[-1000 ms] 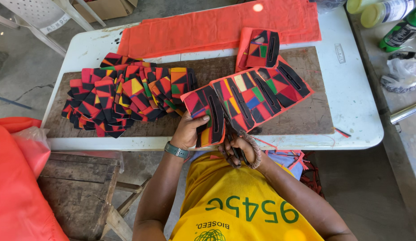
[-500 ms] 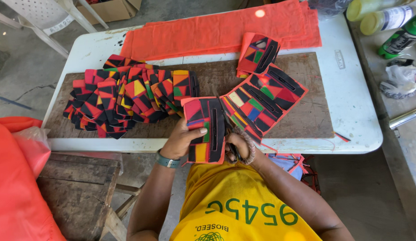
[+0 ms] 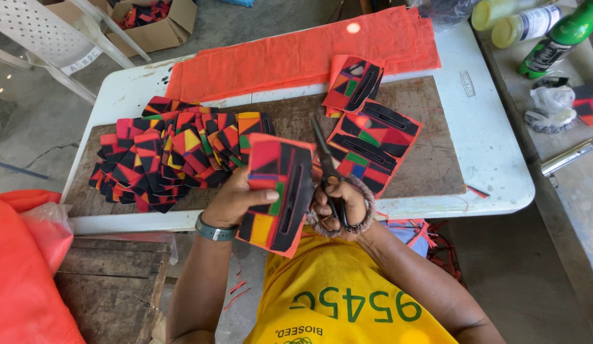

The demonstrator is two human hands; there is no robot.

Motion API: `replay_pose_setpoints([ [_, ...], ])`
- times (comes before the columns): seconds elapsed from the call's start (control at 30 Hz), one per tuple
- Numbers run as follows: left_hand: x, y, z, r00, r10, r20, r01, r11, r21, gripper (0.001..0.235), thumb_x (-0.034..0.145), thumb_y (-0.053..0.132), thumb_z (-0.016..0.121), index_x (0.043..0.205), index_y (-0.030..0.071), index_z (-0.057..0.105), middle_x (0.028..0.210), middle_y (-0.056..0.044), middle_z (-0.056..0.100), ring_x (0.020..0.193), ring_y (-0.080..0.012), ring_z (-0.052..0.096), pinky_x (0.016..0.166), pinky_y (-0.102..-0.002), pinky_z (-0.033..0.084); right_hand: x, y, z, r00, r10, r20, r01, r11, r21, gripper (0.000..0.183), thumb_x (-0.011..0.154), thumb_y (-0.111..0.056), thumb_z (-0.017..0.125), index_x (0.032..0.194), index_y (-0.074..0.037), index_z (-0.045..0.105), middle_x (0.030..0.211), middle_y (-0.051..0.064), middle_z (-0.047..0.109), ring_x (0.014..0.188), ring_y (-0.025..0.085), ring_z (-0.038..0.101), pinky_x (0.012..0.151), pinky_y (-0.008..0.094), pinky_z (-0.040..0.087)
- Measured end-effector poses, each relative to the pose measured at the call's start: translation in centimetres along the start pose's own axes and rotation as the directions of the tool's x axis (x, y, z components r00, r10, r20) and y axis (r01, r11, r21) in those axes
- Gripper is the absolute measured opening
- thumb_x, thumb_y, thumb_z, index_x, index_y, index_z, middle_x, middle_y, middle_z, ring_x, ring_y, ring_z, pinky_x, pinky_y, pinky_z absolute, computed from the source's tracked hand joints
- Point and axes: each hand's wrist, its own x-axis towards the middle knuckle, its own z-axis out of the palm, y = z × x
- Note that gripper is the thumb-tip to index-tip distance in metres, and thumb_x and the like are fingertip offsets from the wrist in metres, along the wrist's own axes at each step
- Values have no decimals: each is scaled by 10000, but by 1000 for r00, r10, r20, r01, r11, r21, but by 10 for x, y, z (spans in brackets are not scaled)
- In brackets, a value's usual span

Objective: The person uses shears to trim excess fabric and threads from a series of small patterned pouches with zippers. They handle the pouches one at a time, cutting along edges and removing loose threads, then place finished pieces into a pile on the table.

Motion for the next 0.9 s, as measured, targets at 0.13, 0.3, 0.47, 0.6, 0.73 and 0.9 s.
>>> replay_pose_setpoints([
  [0.13, 38, 16, -2, 994, 105, -12, -106, 984, -142, 640, 856, 50, 763, 1430, -12, 486, 1265, -98, 686, 1114, -200, 690, 952, -379, 591, 1, 18, 4, 969, 212, -127, -222, 973, -69, 255, 882, -291, 563, 886, -38, 594, 753, 94, 565, 550, 149, 483, 407, 254, 405],
  [0.3, 193, 34, -4, 972, 233, 16, -234, 971, 39, 506, 920, 215, 778, 1335, 4, 578, 1214, -107, 706, 1090, -209, 703, 954, -402, 600, -17, 28, 6, 950, 303, -69, -311, 931, -189, 305, 922, -302, 585, 876, -1, 594, 803, 139, 587, 597, 179, 515, 440, 272, 423],
  [0.47, 201, -11, -29, 925, 316, -212, 127, 270, 955, 560, 965, 515, 678, 1194, 6, 635, 1142, -209, 709, 1062, -374, 695, 898, -467, 547, -72, 0, -3, 979, 203, -33, -205, 959, -196, 279, 918, -270, 571, 930, 3, 625, 786, 139, 585, 525, 178, 517, 417, 276, 439],
  [0.6, 85, -90, -10, 943, 183, -277, 270, 60, 961, 651, 873, 574, 722, 1120, -24, 646, 1238, -260, 621, 956, -434, 669, 795, -528, 552, -79, -22, -23, 953, 74, -294, -44, 993, 109, 321, 944, -317, 524, 898, -4, 574, 891, 169, 633, 568, 142, 528, 399, 245, 407],
  [0.73, 34, -131, 30, 858, 489, -157, 126, 96, 987, 604, 728, 423, 840, 1074, -31, 642, 1081, -185, 674, 963, -370, 690, 833, -491, 560, -68, -16, -30, 927, -60, -371, 97, 992, 83, 272, 986, -308, 516, 926, -50, 576, 790, 70, 561, 534, 128, 510, 403, 253, 393],
  [0.9, 38, -138, 78, 916, 143, -376, -170, 985, -41, 488, 852, 185, 781, 1247, -9, 569, 1125, -110, 684, 1006, -181, 662, 889, -352, 557, -53, 0, -24, 856, -172, -488, 186, 982, -22, 258, 998, -320, 524, 918, -80, 578, 754, 47, 556, 532, 124, 514, 408, 263, 372],
])
